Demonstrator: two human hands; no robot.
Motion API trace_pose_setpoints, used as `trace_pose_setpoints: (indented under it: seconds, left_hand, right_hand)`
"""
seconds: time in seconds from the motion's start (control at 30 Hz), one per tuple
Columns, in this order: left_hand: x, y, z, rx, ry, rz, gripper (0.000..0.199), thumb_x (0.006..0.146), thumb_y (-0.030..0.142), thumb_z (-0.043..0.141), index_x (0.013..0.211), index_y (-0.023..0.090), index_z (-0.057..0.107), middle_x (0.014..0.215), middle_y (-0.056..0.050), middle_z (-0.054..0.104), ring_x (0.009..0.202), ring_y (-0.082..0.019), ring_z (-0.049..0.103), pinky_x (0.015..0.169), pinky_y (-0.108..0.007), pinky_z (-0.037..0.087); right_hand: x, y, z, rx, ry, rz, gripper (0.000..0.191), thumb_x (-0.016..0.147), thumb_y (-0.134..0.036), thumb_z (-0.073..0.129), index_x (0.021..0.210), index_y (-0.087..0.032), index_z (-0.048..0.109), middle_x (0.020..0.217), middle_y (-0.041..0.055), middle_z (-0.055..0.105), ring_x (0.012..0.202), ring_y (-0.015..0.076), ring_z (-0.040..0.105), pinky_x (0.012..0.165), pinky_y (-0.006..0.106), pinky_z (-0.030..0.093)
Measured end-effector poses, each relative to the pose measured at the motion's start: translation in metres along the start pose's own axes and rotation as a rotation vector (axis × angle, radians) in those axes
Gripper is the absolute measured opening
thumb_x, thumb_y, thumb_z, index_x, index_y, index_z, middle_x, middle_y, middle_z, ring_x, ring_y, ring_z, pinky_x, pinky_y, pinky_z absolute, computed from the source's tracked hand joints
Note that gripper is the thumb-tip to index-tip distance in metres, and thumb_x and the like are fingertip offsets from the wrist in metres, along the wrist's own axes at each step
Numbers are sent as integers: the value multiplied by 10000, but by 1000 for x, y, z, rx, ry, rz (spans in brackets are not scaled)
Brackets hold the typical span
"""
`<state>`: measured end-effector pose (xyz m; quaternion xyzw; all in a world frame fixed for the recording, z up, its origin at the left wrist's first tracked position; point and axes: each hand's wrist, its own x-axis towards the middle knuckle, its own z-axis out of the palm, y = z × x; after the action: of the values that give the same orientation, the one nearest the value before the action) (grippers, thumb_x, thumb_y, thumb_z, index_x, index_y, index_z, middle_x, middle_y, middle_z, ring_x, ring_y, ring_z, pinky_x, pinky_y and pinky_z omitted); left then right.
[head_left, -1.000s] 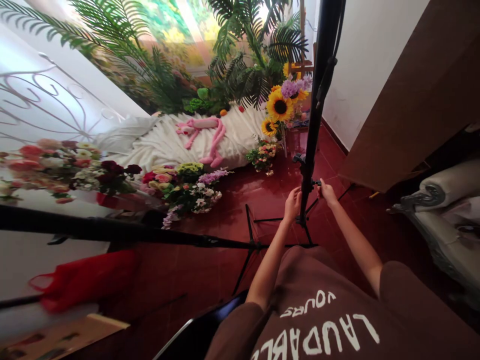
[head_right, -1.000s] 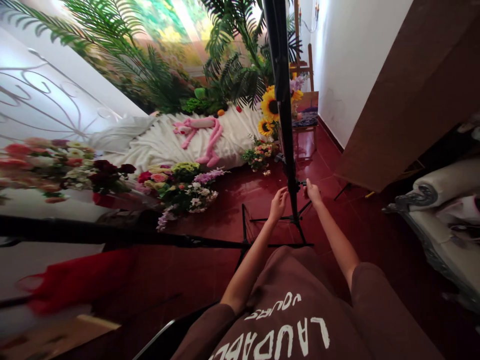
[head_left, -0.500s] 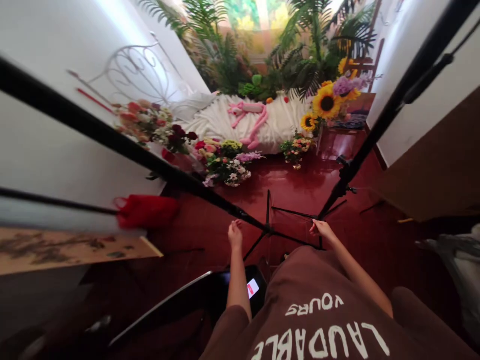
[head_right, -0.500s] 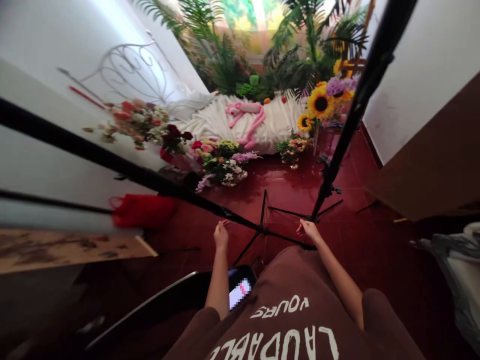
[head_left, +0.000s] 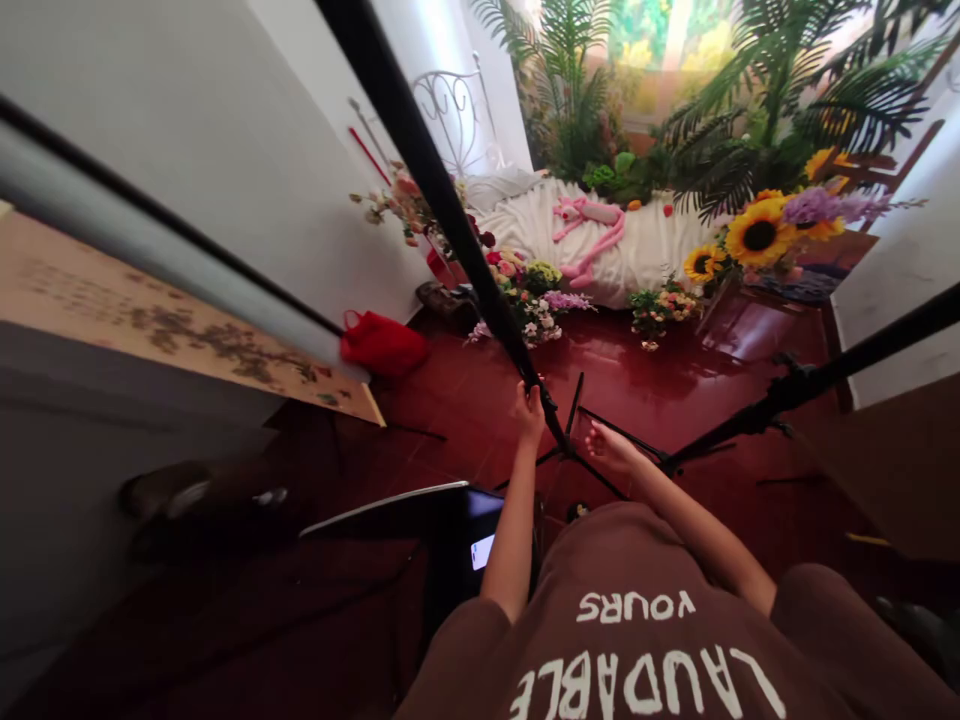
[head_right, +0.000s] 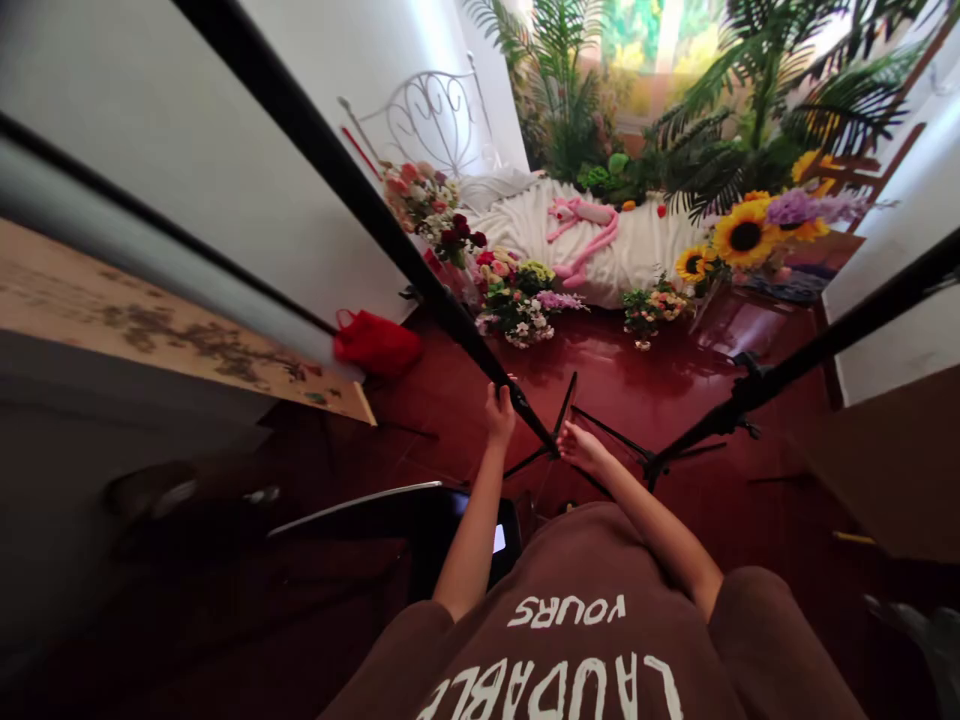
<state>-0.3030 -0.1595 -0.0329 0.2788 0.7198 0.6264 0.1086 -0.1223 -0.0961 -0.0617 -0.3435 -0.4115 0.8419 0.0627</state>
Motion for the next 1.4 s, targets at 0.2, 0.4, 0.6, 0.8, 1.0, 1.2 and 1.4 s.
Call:
trace_pose_setpoints:
  seconds: [0.2, 0.4, 0.6, 0.8, 1.0, 1.2, 1.4]
  left_hand:
    - [5, -7, -5, 17, 14, 17, 605, 830, 704, 417, 1031, 164, 603, 960, -115, 697, 830, -176, 649, 743, -272, 495]
    - [10, -14, -11, 18, -42, 40, 586, 825, 672, 465, 1058, 160, 629, 1004, -123, 706, 903, -195, 668, 795, -290, 499]
    - [10, -13, -15, 23, -48, 45, 542, 830, 638, 495, 1074, 180, 650, 1016, -112, 716, 939, -203, 675, 817, -298, 510]
    - [8, -18, -17, 14, -46, 38, 535, 815, 607, 547, 1116, 176, 650, 1031, -114, 720, 951, -218, 679, 836, -321, 518]
    - [8, -25, -16, -18, -48, 21, 533, 826, 569, 559, 1162, 162, 635, 1015, -110, 720, 894, -203, 690, 788, -312, 533]
    - [7, -26, -16, -8, -62, 47, 487, 846, 539, 556, 1170, 184, 634, 1055, -95, 712, 948, -193, 682, 839, -320, 528]
    - [5, -21, -17, -39, -81, 50, 491, 851, 543, 552, 1187, 191, 618, 1070, -86, 709, 984, -201, 672, 872, -316, 518]
  right_hand:
    - [36, -32, 72, 577, -352, 172, 472, 975, -483, 335, 586, -219, 282, 474, -73, 299, 384, 60, 244, 315, 133, 226]
    - [46, -39, 93, 576, -305, 127, 504, 971, -425, 380, 550, -224, 189, 432, -95, 198, 361, 45, 147, 306, 137, 163]
    - [50, -41, 82, -42, -128, -235, 436, 795, -461, 639, 590, -223, 336, 452, -104, 267, 389, 45, 205, 362, 184, 178]
    - [38, -83, 64, -1061, -74, -650, 290, 685, -251, 722, 578, -201, 457, 552, -40, 445, 559, 100, 441, 536, 222, 305]
    - [21, -152, 96, -972, -75, -1028, 612, 653, -484, 779, 1125, -210, 501, 892, 35, 591, 727, 159, 563, 626, 273, 497]
    - [23, -209, 174, -856, 97, -1276, 621, 897, -573, 496, 1384, -252, 281, 1082, 68, 583, 952, 209, 646, 771, 337, 534]
    - [20, -206, 192, -1058, 322, -1176, 489, 918, -525, 497, 1293, -226, 406, 813, 25, 638, 816, 224, 675, 689, 293, 484]
